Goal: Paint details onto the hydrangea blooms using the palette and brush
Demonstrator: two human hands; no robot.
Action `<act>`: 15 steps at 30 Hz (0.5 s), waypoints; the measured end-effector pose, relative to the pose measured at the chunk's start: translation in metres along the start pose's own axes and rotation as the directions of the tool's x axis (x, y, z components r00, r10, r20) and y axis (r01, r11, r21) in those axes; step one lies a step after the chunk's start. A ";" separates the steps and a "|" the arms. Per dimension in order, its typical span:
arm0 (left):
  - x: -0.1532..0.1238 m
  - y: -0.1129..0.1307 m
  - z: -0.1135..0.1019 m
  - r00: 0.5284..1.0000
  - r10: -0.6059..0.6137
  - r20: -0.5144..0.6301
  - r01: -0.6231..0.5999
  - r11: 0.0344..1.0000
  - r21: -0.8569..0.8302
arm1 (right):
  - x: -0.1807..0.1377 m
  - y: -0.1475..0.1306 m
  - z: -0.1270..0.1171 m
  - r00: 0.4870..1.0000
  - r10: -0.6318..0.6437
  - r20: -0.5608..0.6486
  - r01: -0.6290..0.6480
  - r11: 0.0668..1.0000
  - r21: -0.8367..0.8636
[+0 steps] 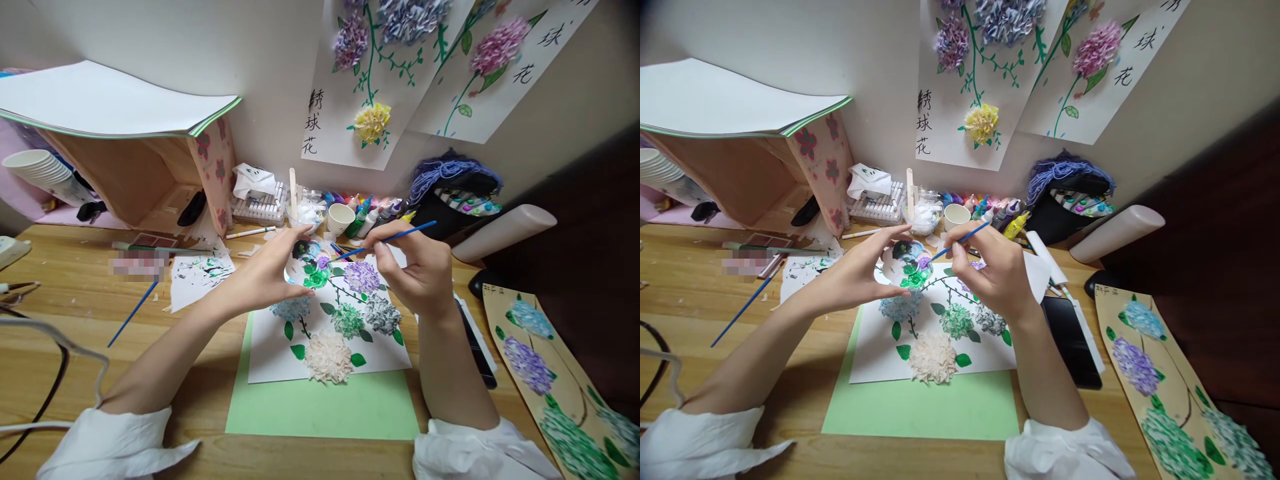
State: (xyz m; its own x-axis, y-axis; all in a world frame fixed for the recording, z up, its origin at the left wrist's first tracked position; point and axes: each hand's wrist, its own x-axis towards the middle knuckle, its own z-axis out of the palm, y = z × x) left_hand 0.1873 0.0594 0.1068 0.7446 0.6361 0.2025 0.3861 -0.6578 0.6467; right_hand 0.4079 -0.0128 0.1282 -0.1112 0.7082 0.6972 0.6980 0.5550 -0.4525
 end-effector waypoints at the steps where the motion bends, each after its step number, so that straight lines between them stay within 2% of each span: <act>1: 0.000 0.000 0.000 1.000 0.003 0.000 -0.003 1.000 -0.003 | 0.000 0.000 0.000 1.000 -0.002 0.003 0.002 1.000 0.012; 4: 0.000 0.000 0.001 1.000 0.007 -0.002 -0.007 1.000 -0.004 | 0.000 0.001 0.001 0.999 -0.014 0.042 0.013 1.000 0.028; 8: 0.000 0.001 0.001 1.000 -0.009 0.004 0.009 1.000 0.006 | -0.001 0.002 -0.001 0.999 0.009 -0.040 -0.007 0.999 0.053; 15: 0.001 0.000 0.004 1.000 -0.010 0.002 0.010 1.000 -0.007 | 0.000 0.007 -0.001 1.000 0.000 -0.007 0.001 0.998 0.061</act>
State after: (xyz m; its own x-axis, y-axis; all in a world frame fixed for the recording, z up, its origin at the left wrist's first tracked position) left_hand 0.1900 0.0585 0.1043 0.7419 0.6417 0.1943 0.3898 -0.6486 0.6537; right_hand 0.4131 -0.0095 0.1253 -0.1062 0.7048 0.7014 0.6538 0.5810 -0.4848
